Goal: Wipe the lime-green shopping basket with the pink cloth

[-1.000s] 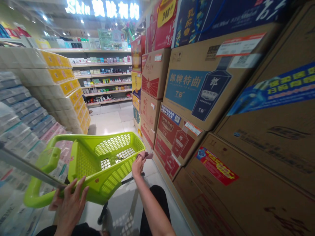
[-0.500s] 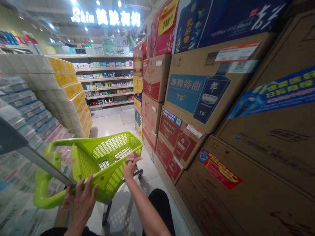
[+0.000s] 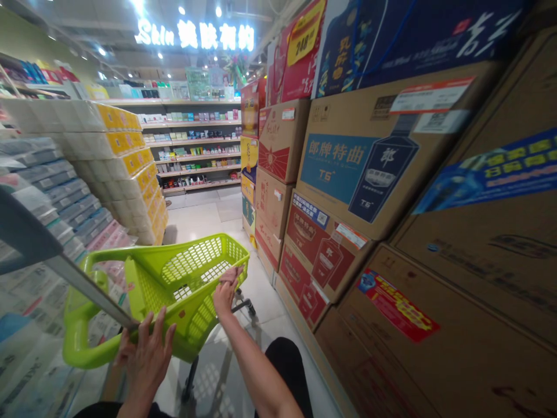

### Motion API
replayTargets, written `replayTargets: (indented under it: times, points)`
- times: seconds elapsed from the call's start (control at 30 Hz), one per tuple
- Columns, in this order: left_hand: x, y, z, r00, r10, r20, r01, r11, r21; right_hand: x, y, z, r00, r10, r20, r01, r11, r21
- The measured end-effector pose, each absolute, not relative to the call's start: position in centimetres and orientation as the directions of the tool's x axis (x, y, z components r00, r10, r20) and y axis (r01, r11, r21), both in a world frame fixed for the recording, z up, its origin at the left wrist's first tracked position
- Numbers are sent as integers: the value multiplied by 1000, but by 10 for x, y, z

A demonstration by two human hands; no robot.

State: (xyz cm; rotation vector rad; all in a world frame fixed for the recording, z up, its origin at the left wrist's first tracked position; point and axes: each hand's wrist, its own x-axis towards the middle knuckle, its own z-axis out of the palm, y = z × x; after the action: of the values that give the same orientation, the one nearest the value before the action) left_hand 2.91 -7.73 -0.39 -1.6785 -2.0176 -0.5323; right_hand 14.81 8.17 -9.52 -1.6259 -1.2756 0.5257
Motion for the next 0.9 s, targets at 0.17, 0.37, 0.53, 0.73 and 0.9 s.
replayTargets:
  times: [0.17, 0.37, 0.53, 0.73, 0.9]
  points:
    - [18, -81, -8, -135, 808, 574, 988, 152, 18, 100, 17, -130, 12, 890, 455, 378, 417, -826]
    - [13, -89, -2, -173, 799, 576, 979, 205, 9, 155, 80, -97, 348, 907, 235, 367, 98, -925]
    - [13, -91, -5, -212, 772, 600, 973, 223, 57, 126, 63, -80, 281, 915, 290, 389, 168, -906]
    - [-1, -95, -16, -186, 797, 575, 981, 181, 66, 78, -38, -45, -192, 832, 521, 300, 555, -776]
    - [-10, -104, -15, -208, 796, 568, 977, 201, 75, 116, -7, -22, -312, 794, 522, 413, 608, -678]
